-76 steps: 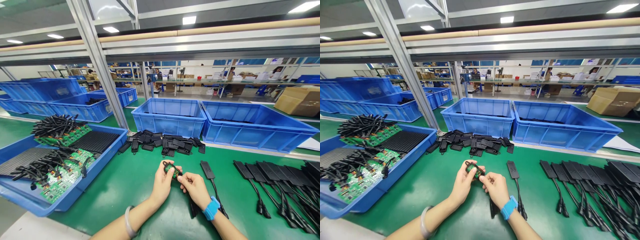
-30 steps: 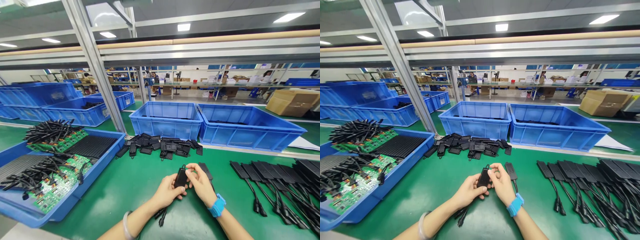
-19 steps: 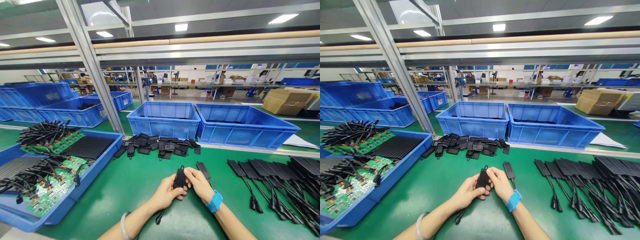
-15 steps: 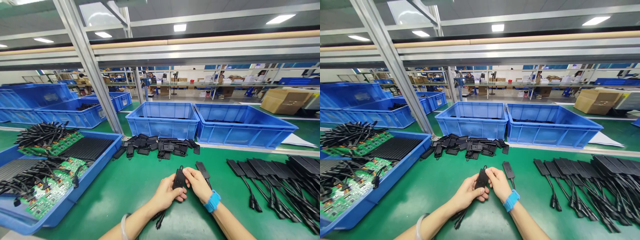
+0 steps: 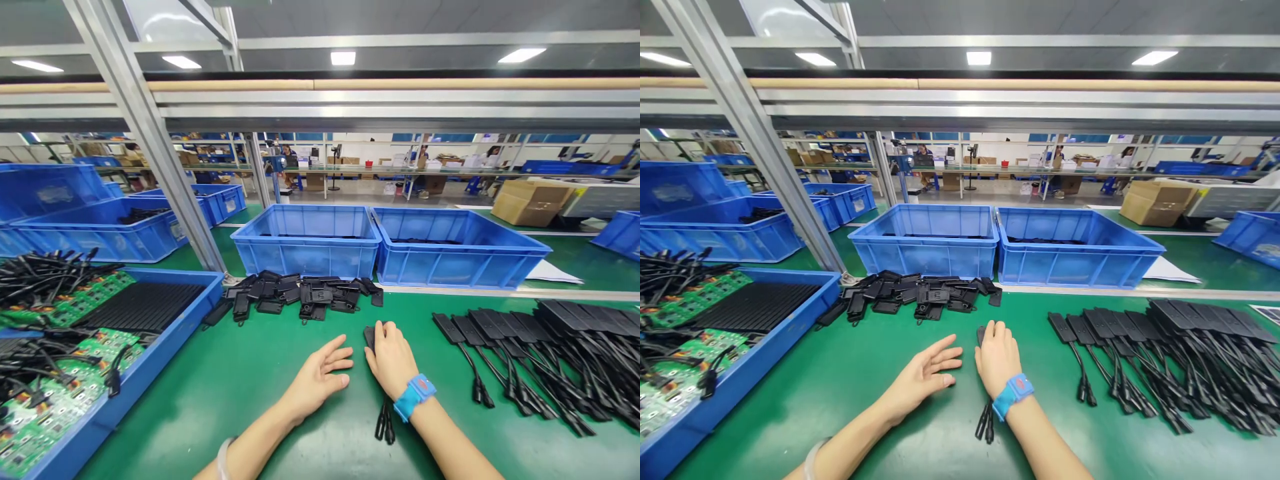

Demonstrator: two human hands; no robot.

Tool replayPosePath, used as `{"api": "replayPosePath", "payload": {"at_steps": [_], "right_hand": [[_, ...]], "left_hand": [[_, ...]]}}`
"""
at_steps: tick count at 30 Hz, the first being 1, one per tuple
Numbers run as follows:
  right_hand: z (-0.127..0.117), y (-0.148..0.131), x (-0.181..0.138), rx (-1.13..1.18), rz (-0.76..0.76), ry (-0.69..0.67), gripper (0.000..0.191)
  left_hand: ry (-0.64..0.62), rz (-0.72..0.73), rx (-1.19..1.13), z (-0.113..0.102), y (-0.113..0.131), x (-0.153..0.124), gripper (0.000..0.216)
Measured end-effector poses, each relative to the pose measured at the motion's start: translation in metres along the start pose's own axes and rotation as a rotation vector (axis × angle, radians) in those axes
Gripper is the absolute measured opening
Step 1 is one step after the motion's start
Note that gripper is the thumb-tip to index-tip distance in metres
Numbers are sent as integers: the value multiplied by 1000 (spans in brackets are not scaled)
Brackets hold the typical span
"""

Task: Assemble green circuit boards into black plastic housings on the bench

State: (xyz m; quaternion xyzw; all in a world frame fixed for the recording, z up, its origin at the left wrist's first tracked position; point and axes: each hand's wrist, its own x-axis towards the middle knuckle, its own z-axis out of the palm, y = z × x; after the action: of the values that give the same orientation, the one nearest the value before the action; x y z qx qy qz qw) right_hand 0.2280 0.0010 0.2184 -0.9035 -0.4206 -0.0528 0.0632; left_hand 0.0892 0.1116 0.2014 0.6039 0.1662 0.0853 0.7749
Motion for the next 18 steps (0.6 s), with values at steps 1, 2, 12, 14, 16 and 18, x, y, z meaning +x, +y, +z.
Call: {"api": "replayPosePath", "payload": {"at_steps": [1,2,12,14,16,18], "right_hand": [[1,3,1,-45,40,10,57],[3,6,1,-80,84,15,60],[-19,43,14,-21,212,-87,59],[-32,70,20,-55,281,-89,55],[-39,99,24,-97,354,-96,51],[-40,124,25,-143,415,-96,48]], "left_hand": [[9,0,17,-1,0,1,79],[14,1,30,-2,1,1,78],[83,-14,28,-8,4,6,66],[97,-20,22,-8,4,6,63],[92,-26,32,-7,4,6,62],[66,-35,51,-7,5,6,61]]}}
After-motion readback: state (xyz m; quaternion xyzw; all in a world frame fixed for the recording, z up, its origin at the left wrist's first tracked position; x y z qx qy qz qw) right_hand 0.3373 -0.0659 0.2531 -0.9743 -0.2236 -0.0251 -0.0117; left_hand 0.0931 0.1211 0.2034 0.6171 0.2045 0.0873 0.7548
